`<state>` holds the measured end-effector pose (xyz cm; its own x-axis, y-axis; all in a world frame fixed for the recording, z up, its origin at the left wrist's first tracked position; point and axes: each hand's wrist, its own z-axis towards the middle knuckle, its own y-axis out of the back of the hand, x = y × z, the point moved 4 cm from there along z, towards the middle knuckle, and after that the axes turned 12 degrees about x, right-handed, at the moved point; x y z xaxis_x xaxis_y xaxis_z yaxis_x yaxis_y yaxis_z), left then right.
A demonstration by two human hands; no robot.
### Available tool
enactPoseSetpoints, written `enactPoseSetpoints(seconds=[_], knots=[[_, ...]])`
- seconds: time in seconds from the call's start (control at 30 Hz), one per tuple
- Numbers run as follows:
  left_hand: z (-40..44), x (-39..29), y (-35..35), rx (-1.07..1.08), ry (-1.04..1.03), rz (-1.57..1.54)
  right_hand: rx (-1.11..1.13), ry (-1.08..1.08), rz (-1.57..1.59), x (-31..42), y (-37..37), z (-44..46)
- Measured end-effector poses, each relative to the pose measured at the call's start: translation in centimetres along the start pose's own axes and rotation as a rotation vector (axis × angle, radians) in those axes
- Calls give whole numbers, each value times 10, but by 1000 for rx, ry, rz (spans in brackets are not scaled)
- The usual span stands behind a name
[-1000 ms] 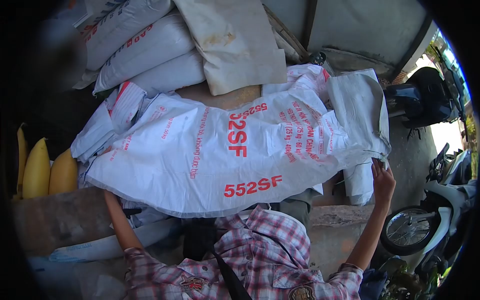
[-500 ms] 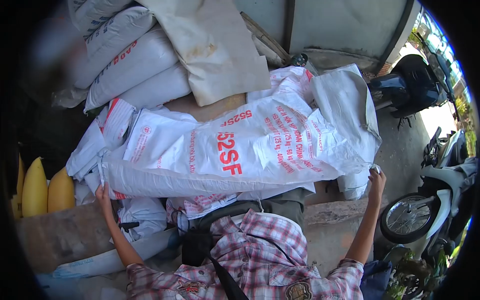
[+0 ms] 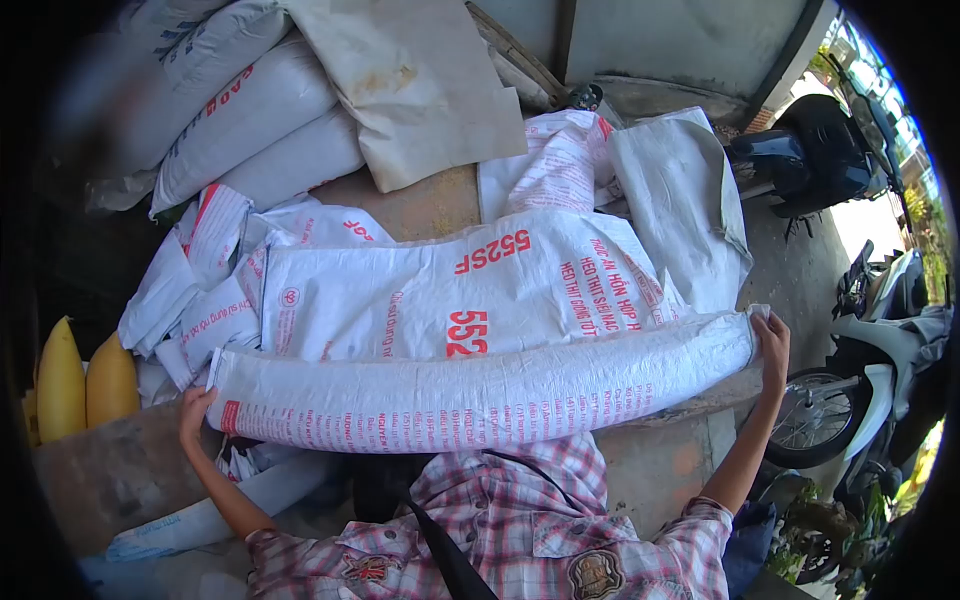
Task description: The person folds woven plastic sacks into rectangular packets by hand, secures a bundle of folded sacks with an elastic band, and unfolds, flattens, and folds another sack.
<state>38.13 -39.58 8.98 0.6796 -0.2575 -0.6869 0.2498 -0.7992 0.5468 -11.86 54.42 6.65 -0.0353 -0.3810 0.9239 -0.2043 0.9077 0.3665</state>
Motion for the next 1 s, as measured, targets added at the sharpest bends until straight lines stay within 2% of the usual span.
enactPoseSetpoints(seconds=[0.07,0.13,0.17,0.23,0.27,0.33,0.4,0.47,0.53,0.57,0.67,0.73,0.77,0.83,0.87,0.9,0.93,1.0], knots=[[26,39,19,-112,-61,39,4,30,-74,-12,-5,20],[32,45,20,-451,-131,-178,-58,46,-51,-17,-13,37],[33,23,13,-264,-230,-422,-104,54,-9,-16,-18,46],[45,-5,10,-370,-289,-543,-191,62,63,-2,-32,59],[60,-11,13,-442,-286,-501,-195,93,67,0,-36,74],[121,5,51,-360,-224,-124,-175,16,100,-3,-50,112],[164,-24,56,-444,-325,162,-248,-68,-136,7,-72,148],[176,-85,28,-636,-174,594,-173,-209,-436,15,-93,180],[210,-97,16,-701,-202,693,-160,-186,-527,-11,-105,223],[216,-110,5,-654,-48,765,-185,-218,-570,-10,-115,229],[241,-102,9,-729,-18,798,-226,-220,-750,-24,-131,251],[253,-89,14,-493,-149,331,-131,-111,-293,-28,-134,252],[246,-78,12,-608,-317,128,-74,-77,-64,-32,-129,247],[223,-45,14,-415,-161,-406,-44,19,370,-33,-118,221],[204,-25,5,-440,-362,-500,-103,170,332,-31,-109,195],[200,13,2,-264,-377,-421,-152,264,276,-51,-93,176],[193,43,3,-92,-392,-343,-264,209,187,-67,-81,149],[154,44,-35,158,-305,-188,-180,-2,13,-114,-74,102]])
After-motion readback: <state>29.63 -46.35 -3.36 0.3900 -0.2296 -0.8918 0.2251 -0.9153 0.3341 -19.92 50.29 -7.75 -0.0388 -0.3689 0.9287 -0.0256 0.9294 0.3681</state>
